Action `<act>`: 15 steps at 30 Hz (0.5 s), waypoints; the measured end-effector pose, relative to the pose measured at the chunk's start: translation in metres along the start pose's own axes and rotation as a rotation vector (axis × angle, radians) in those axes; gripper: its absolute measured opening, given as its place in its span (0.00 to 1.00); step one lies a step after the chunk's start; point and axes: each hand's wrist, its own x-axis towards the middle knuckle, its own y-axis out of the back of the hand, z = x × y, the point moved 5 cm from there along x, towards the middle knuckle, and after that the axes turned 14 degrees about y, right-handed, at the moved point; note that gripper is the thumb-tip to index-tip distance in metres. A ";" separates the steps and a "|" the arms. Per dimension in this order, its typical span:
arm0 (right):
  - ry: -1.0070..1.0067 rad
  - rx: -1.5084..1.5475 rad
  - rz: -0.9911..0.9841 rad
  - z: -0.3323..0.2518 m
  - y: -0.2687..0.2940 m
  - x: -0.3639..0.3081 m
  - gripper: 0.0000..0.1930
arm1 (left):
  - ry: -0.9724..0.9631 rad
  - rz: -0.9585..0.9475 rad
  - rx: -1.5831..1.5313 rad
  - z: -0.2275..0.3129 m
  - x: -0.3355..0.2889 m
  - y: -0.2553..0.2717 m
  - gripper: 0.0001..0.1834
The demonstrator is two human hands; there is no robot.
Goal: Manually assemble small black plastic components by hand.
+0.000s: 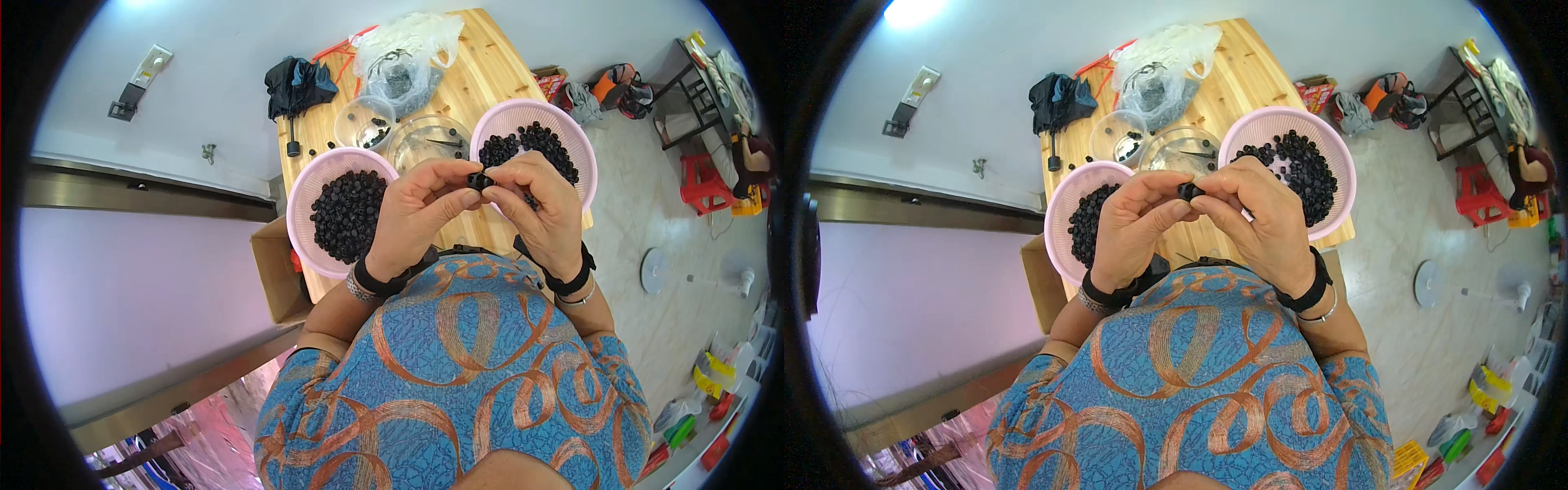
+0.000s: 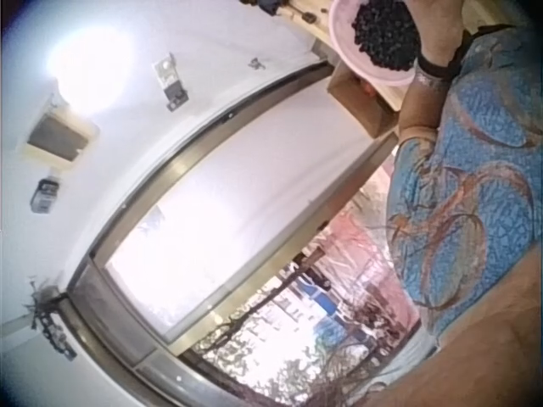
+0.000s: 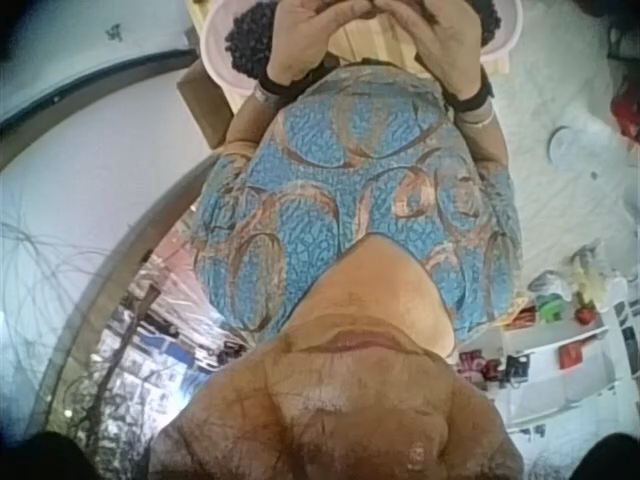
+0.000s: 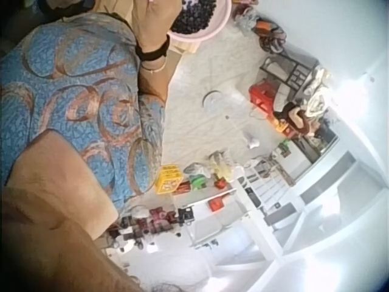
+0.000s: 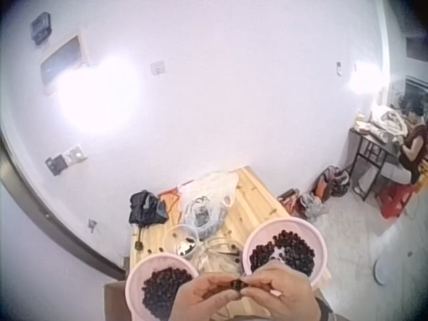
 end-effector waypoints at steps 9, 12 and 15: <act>0.026 -0.018 0.009 -0.001 0.000 0.003 0.09 | 0.093 -0.073 -0.153 -0.009 0.005 0.003 0.15; 0.013 -0.016 0.008 -0.002 0.000 0.002 0.10 | 0.103 -0.092 -0.180 -0.008 0.005 0.003 0.15; 0.008 0.013 0.012 -0.002 -0.001 0.001 0.10 | 0.096 -0.103 -0.195 -0.010 0.005 0.003 0.14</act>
